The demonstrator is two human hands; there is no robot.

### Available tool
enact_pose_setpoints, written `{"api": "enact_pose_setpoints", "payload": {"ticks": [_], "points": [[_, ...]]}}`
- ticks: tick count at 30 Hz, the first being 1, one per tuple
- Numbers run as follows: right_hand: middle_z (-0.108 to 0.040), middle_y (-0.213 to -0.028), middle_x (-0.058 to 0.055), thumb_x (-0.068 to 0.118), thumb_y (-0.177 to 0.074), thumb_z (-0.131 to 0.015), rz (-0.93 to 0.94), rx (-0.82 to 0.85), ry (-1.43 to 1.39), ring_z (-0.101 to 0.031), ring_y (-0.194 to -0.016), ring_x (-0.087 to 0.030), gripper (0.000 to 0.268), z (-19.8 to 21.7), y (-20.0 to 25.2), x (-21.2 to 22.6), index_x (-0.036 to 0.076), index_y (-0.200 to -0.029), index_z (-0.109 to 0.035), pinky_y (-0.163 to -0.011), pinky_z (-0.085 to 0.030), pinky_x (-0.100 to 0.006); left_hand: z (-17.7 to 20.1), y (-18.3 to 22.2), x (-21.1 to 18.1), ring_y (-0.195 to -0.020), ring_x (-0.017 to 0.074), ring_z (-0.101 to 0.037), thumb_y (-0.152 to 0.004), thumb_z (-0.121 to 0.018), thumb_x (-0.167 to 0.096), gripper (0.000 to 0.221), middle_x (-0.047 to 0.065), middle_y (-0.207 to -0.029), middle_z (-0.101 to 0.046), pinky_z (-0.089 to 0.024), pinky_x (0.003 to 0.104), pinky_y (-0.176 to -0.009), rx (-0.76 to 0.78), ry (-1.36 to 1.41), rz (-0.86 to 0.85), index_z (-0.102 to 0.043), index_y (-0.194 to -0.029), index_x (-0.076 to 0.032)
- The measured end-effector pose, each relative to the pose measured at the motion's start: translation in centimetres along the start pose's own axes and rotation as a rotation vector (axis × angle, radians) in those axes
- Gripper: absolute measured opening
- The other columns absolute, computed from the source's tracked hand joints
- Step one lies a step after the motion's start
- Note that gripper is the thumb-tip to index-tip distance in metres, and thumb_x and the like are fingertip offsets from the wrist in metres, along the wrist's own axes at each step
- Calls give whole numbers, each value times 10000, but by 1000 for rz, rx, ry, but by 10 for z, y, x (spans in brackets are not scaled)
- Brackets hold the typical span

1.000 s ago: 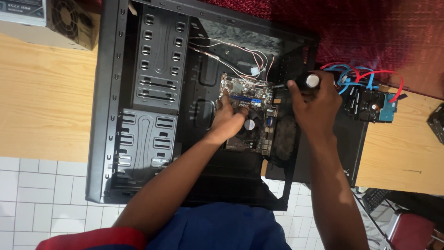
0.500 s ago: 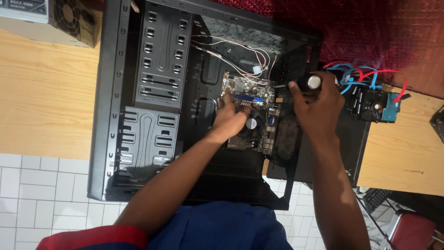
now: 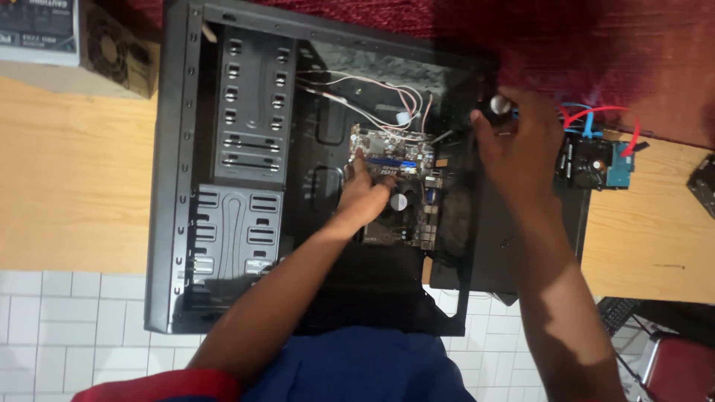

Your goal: Inspecting and disassembling internal computer components like the motherboard and RAM using a screwdriver.

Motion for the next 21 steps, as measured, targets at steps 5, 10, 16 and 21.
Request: {"api": "enact_pose_setpoints", "payload": {"ticks": [5,10,16,21], "points": [[-625,-1153,-229,123,-970,-731,-70,151,-28,-563,-1063,-413,388,12,-17,20,-19,-1308,-603,-921,-413,-503,8,15,-16,-1582,339,-126,-923,-527,-405,932,149,-1708,-148,-220,498,-1247,-26,58,74,20,-1650,-204],[-625,-970,-201,357,-1001,-780,-147,186,179,-704,-904,-446,309,1,-7,13,107,-1167,-710,-740,-566,-503,4,-2,1,-1549,506,-115,-971,-508,-469,930,317,-1673,-54,-222,638,-1217,2,15,-32,26,-1651,-129],[-574,-1101,-186,475,-992,-726,-342,291,170,-704,-956,-460,389,-10,-6,14,124,-1121,-621,-748,-591,-567,2,-20,16,-1565,456,-109,-957,-532,-514,954,260,-1694,-46,-229,623,-1222,1,-39,-30,20,-1659,-177],[-595,-1002,-154,387,-1051,-684,-225,223,110,-710,-928,-417,252,-22,-3,2,136,-1060,-707,-772,-579,-496,-2,-12,6,-1557,445,-175,-953,-534,-529,939,245,-1689,-125,-233,601,-1233,12,-87,-42,-40,-1661,-159]]}}
Point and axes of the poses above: each hand's wrist, its own y-axis away from the middle knuckle, its own z-axis out of the back of the hand, x = y × z, the point moved 5 cm from there along -y, towards the middle knuckle
